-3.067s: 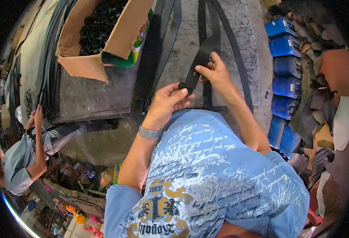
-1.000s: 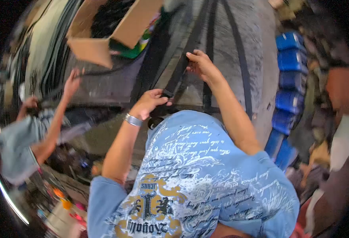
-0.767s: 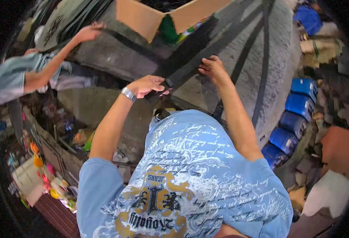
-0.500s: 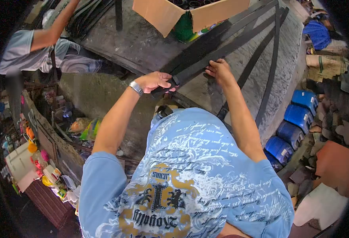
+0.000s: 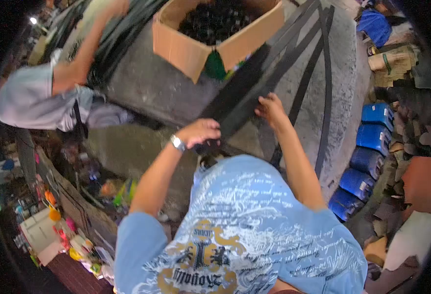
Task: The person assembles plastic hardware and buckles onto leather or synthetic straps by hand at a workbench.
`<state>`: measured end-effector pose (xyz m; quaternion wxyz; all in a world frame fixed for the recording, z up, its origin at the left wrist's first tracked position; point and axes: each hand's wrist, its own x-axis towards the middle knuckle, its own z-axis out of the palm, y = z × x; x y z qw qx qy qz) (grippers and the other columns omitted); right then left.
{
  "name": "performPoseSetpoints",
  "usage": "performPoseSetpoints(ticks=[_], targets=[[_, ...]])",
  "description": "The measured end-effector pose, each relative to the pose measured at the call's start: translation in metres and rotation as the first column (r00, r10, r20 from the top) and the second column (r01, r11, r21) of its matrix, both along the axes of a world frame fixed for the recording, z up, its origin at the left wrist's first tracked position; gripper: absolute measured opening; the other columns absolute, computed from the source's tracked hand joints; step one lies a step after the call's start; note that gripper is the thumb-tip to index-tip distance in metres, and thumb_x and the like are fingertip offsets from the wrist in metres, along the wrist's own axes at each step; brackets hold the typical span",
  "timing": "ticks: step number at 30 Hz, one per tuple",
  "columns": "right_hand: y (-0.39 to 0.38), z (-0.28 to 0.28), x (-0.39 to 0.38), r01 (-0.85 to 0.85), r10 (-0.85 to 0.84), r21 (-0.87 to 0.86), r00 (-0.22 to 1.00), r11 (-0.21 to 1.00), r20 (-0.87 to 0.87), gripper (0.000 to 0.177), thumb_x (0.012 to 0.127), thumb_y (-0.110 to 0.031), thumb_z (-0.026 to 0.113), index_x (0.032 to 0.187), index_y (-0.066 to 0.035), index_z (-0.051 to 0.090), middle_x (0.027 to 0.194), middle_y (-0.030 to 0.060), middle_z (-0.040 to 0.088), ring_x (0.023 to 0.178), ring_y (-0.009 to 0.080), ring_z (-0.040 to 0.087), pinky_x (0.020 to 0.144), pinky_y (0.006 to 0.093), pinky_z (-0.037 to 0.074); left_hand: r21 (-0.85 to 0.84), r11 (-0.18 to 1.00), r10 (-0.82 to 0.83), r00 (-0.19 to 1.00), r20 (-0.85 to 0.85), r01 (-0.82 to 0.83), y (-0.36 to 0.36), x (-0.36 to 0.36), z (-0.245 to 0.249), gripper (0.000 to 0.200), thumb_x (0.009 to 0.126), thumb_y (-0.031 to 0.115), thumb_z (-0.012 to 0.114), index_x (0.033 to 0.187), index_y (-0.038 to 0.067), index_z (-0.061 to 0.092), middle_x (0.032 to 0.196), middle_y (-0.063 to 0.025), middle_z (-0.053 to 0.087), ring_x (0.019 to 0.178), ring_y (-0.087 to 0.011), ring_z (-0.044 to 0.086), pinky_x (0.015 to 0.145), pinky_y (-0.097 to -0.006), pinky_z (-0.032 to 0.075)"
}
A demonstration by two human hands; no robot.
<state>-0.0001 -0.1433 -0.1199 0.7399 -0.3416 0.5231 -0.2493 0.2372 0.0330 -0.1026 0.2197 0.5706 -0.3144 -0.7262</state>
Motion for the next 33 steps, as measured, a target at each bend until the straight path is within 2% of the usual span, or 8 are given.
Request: performPoseSetpoints(ticks=[2, 6, 11, 18, 21, 27, 31, 33], targets=[[-0.009, -0.002, -0.02, 0.013, -0.011, -0.044, 0.999, 0.999, 0.048, 0.047, 0.09, -0.014, 0.06, 0.13, -0.003, 0.038, 0.105, 0.0097, 0.056, 0.085, 0.0212, 0.06, 0.064, 0.0339, 0.055, 0.012, 1.0, 0.019, 0.996, 0.087, -0.02, 0.005, -0.011, 0.004, 0.044, 0.081, 0.029, 0.073, 0.118, 0.008, 0.058, 0.103, 0.0013, 0.061, 0.088, -0.0112, 0.053, 0.066, -0.0293, 0.044], [-0.01, 0.007, -0.054, 0.098, -0.092, -0.065, 0.992, 0.993, 0.085, 0.044, 0.092, -0.027, 0.059, 0.127, -0.005, 0.044, 0.113, 0.0068, 0.055, 0.089, 0.0189, 0.058, 0.075, 0.0378, 0.051, 0.109, 0.986, 0.141, 0.977, -0.158, -0.124, 0.013, -0.03, 0.015, 0.04, 0.084, 0.016, 0.071, 0.119, 0.005, 0.056, 0.09, 0.0013, 0.062, 0.077, -0.0075, 0.054, 0.064, -0.0243, 0.044], [0.041, 0.013, -0.067, 0.053, -0.052, -0.013, 0.996, 0.998, 0.072, 0.066, 0.09, -0.047, 0.063, 0.135, -0.004, 0.04, 0.113, 0.005, 0.053, 0.101, 0.0172, 0.052, 0.084, 0.0389, 0.048, -0.16, 0.98, 0.088, 0.976, -0.2, -0.122, -0.004, -0.067, 0.035, 0.039, 0.087, 0.014, 0.07, 0.12, 0.0, 0.055, 0.089, 0.0007, 0.061, 0.08, -0.0078, 0.057, 0.071, -0.0236, 0.046], [0.094, 0.062, -0.075, -0.169, 0.124, 0.228, 0.972, 0.959, 0.198, 0.05, 0.093, -0.043, 0.06, 0.12, -0.001, 0.057, 0.108, 0.0073, 0.063, 0.095, 0.0176, 0.059, 0.083, 0.0302, 0.048, -0.385, 0.913, 0.036, 0.966, -0.255, -0.136, -0.027, -0.098, 0.055, 0.033, 0.09, 0.015, 0.066, 0.118, 0.001, 0.056, 0.087, 0.0008, 0.061, 0.08, -0.0067, 0.056, 0.072, -0.0235, 0.047], [0.092, 0.079, -0.072, -0.14, 0.122, 0.098, 0.978, 0.985, 0.172, 0.036, 0.091, -0.033, 0.065, 0.111, -0.003, 0.062, 0.102, 0.0064, 0.066, 0.09, 0.0142, 0.06, 0.081, 0.0284, 0.047, -0.507, 0.831, -0.181, 0.972, 0.148, 0.231, -0.039, -0.096, 0.083, 0.034, 0.087, 0.018, 0.068, 0.114, 0.001, 0.058, 0.084, -0.0041, 0.063, 0.078, -0.0098, 0.058, 0.07, -0.0271, 0.048], [0.036, 0.126, -0.09, 0.166, -0.122, -0.181, 0.965, 0.969, 0.234, 0.024, 0.089, -0.021, 0.068, 0.107, -0.007, 0.06, 0.096, 0.0034, 0.066, 0.083, 0.011, 0.062, 0.074, 0.0269, 0.05, -0.552, 0.805, 0.007, 0.928, 0.373, 0.216, -0.07, -0.057, 0.174, 0.021, 0.082, 0.012, 0.061, 0.1, 0.001, 0.062, 0.082, -0.0183, 0.066, 0.074, -0.0286, 0.066, 0.067, -0.0377, 0.051], [0.011, 0.143, -0.111, 0.26, -0.201, -0.25, 0.951, 0.933, 0.236, 0.026, 0.091, -0.02, 0.065, 0.111, -0.005, 0.059, 0.098, 0.0049, 0.068, 0.084, 0.0149, 0.064, 0.076, 0.0318, 0.053, -0.778, 0.571, 0.468, 0.676, 0.57, 0.262, -0.122, 0.008, 0.224, 0.034, 0.082, 0.015, 0.066, 0.113, 0.002, 0.059, 0.1, -0.0168, 0.066, 0.085, -0.0314, 0.066, 0.077, -0.0388, 0.052], [0.007, 0.143, -0.112, 0.254, -0.196, -0.248, 0.951, 0.935, 0.237, 0.025, 0.09, -0.02, 0.065, 0.111, -0.006, 0.06, 0.098, 0.0045, 0.067, 0.084, 0.0149, 0.063, 0.077, 0.0321, 0.053, -0.667, 0.487, 0.721, 0.171, 0.672, 0.564, -0.159, 0.041, 0.214, 0.055, 0.076, 0.022, 0.075, 0.125, 0.005, 0.054, 0.124, -0.0216, 0.056, 0.11, -0.0354, 0.057, 0.095, -0.0414, 0.045]])
